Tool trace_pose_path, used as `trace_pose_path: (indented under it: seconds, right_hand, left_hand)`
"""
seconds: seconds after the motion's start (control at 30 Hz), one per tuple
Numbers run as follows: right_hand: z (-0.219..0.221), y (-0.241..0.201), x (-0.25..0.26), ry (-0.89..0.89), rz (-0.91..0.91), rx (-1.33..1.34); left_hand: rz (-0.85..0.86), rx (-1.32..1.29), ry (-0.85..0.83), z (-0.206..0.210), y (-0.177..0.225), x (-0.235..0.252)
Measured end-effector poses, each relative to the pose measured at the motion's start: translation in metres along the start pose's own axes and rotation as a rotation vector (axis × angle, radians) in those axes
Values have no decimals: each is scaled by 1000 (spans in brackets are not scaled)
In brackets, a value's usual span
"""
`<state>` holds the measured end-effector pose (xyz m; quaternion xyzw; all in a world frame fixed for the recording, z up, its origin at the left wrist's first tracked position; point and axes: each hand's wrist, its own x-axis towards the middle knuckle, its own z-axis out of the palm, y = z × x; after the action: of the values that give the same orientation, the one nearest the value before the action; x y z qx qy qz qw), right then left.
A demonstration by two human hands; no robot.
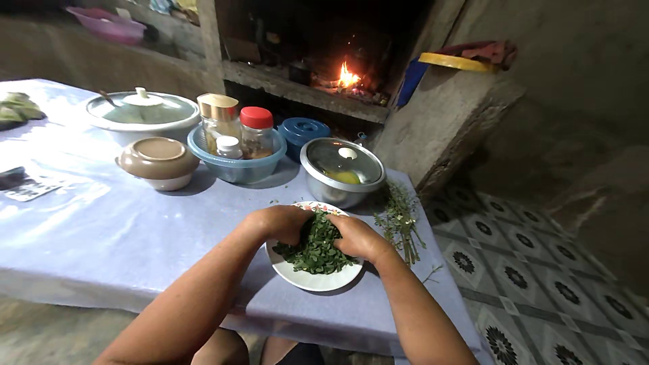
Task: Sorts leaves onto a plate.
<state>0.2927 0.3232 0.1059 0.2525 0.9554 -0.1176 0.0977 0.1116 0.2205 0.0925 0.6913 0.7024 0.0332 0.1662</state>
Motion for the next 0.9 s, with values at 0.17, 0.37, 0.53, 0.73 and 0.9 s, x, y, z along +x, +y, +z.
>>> trace_pose_path:
  seconds: [0.17,0.37,0.53,0.73,0.9]
  right_hand:
    - [2,-1,4,46,-20,91]
    - [4,-1,4,109,-40,159]
    - [1,-4,-1,167,-50,205]
    - [-7,-2,-11,226,-45,286]
    - [-10,4,-14,283,-54,292]
  left_hand:
    - [40,-74,27,3,0,5]
    - [85,-122,36,3,2,6]
    - [99,-160,84,-1,-1,2]
    - [95,-208,170,-11,-3,-10]
    - [117,-234,255,-15,-4,-17]
